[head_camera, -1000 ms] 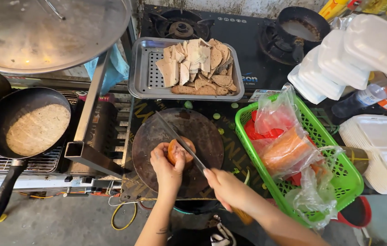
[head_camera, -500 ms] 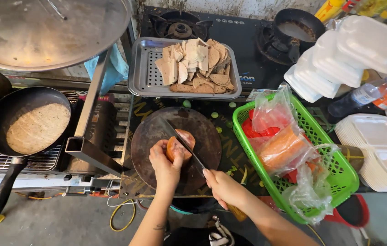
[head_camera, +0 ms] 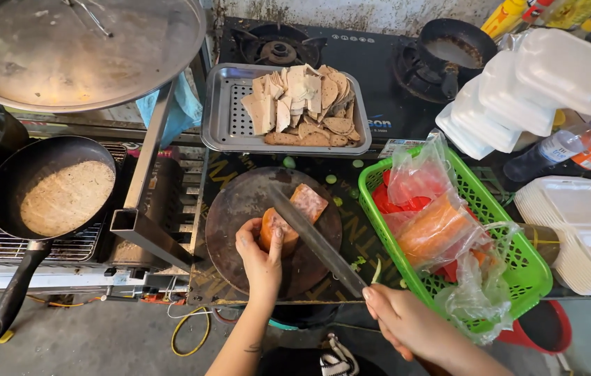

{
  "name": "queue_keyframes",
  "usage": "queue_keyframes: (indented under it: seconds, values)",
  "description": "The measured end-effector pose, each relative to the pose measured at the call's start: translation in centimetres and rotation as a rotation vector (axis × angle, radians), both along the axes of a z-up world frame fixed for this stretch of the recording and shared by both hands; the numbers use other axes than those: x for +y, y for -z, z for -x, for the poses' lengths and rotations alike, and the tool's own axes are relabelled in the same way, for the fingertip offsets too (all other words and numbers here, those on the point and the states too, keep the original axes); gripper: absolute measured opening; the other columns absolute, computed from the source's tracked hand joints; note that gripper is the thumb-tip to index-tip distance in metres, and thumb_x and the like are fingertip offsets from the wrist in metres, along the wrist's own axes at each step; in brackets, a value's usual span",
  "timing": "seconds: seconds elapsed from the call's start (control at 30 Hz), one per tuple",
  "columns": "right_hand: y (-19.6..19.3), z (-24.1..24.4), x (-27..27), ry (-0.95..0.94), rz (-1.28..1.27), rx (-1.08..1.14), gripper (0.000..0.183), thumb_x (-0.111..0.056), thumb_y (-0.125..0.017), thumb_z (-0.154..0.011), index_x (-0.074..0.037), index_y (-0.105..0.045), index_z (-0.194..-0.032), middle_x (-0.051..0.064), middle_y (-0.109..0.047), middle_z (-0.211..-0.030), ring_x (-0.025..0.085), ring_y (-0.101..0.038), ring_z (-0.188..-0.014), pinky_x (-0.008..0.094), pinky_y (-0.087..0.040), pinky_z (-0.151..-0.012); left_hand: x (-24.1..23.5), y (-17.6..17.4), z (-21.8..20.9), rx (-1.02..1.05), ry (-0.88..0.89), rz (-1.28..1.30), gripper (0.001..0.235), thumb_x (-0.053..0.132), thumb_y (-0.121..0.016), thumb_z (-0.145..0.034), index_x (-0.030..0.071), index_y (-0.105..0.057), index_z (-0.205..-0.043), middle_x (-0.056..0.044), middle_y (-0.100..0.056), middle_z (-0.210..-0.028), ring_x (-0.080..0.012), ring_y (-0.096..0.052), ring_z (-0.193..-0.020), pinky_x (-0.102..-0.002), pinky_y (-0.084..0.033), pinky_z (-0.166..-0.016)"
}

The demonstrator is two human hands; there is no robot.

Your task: The person is slicing cooked meat on a wooden chopping board using a large cleaver in a food preparation area.

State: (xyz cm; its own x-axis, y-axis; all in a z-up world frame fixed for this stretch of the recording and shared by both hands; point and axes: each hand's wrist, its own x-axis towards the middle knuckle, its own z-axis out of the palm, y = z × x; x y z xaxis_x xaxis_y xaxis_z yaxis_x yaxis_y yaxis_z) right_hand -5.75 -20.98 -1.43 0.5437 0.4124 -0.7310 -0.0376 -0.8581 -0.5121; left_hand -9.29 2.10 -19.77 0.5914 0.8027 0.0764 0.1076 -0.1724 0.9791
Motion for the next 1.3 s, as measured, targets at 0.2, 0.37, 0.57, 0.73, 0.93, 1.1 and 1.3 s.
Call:
queue_keyframes:
  seconds: [0.2,0.37,0.57,0.73,0.93,1.1,1.3]
  values:
    - [1.2,0.4,-1.6,0.012,0.017,0.074,0.043,-0.043,-0.04,-0.11,-0.01,-0.054,-0.086,0.006,-0.051,-0.045,0.016,-0.048,-0.034,0.029,-0.041,-0.043,-0.1,0.1,-0.1,-0.029,-0.021,-0.027,0.052,0.049,-0.064,-0.093,0.006,-0.054,-0.122,-0.011,-0.051,-0.121,-0.0254,-0.048,-0.116,-0.038,-0.042,-0.098]
    - [-0.1,0.0,0.9,-0.014,0.064,0.085,0.044,-0.045,-0.036,-0.11,-0.012,-0.051,-0.086,0.005,-0.051,-0.047,0.015,-0.046,-0.036,0.029,-0.043,-0.049,-0.1,0.1,-0.4,-0.007,-0.037,-0.083,0.041,0.04,-0.062,-0.096,0.007,-0.055,-0.119,-0.011,-0.053,-0.118,-0.0268,-0.049,-0.113,-0.04,-0.042,-0.096]
    - [0.4,-1.4,4.4,-0.099,0.055,0.06,0.043,-0.04,-0.029,-0.113,-0.012,-0.047,-0.085,0.004,-0.048,-0.048,0.016,-0.046,-0.033,0.031,-0.042,-0.049,0.0,0.4,-1.0,0.023,-0.058,-0.124,0.031,0.03,-0.059,-0.097,0.006,-0.051,-0.115,-0.012,-0.053,-0.116,-0.0287,-0.047,-0.107,-0.042,-0.044,-0.087]
    - [0.0,-2.3,7.3,-0.146,-0.009,0.03,0.046,-0.039,-0.028,-0.113,-0.01,-0.05,-0.084,0.004,-0.046,-0.043,0.015,-0.043,-0.031,0.03,-0.043,-0.051,0.3,0.5,-1.4,0.054,-0.05,-0.111,0.029,0.029,-0.057,-0.096,0.005,-0.052,-0.113,-0.011,-0.052,-0.114,-0.0284,-0.046,-0.105,-0.042,-0.042,-0.086]
    - [0.6,-3.6,11.2,-0.196,-0.012,0.045,0.051,-0.04,-0.021,-0.112,-0.007,-0.052,-0.089,0.004,-0.042,-0.037,0.017,-0.04,-0.031,0.03,-0.044,-0.054,0.6,0.7,-1.7,0.068,-0.07,-0.149,0.032,0.033,-0.056,-0.098,0.004,-0.051,-0.111,-0.013,-0.052,-0.111,-0.0308,-0.047,-0.106,-0.044,-0.042,-0.089]
    - [2.0,-3.0,10.8,-0.104,-0.109,0.044,0.047,-0.039,-0.025,-0.113,-0.006,-0.049,-0.089,0.005,-0.04,-0.043,0.018,-0.037,-0.031,0.031,-0.039,-0.039,0.5,1.1,-1.5,0.021,-0.078,-0.149,0.035,0.033,-0.059,-0.092,0.006,-0.054,-0.113,-0.011,-0.053,-0.11,-0.0289,-0.048,-0.107,-0.042,-0.042,-0.09]
    - [1.7,-0.6,3.8,-0.127,0.006,0.057,0.048,-0.044,-0.028,-0.111,-0.012,-0.053,-0.086,0.001,-0.046,-0.04,0.016,-0.041,-0.034,0.033,-0.044,-0.054,0.3,2.7,-1.4,-0.05,-0.068,-0.15,0.037,0.032,-0.061,-0.09,0.005,-0.053,-0.113,-0.011,-0.05,-0.112,-0.0259,-0.048,-0.106,-0.039,-0.044,-0.087]
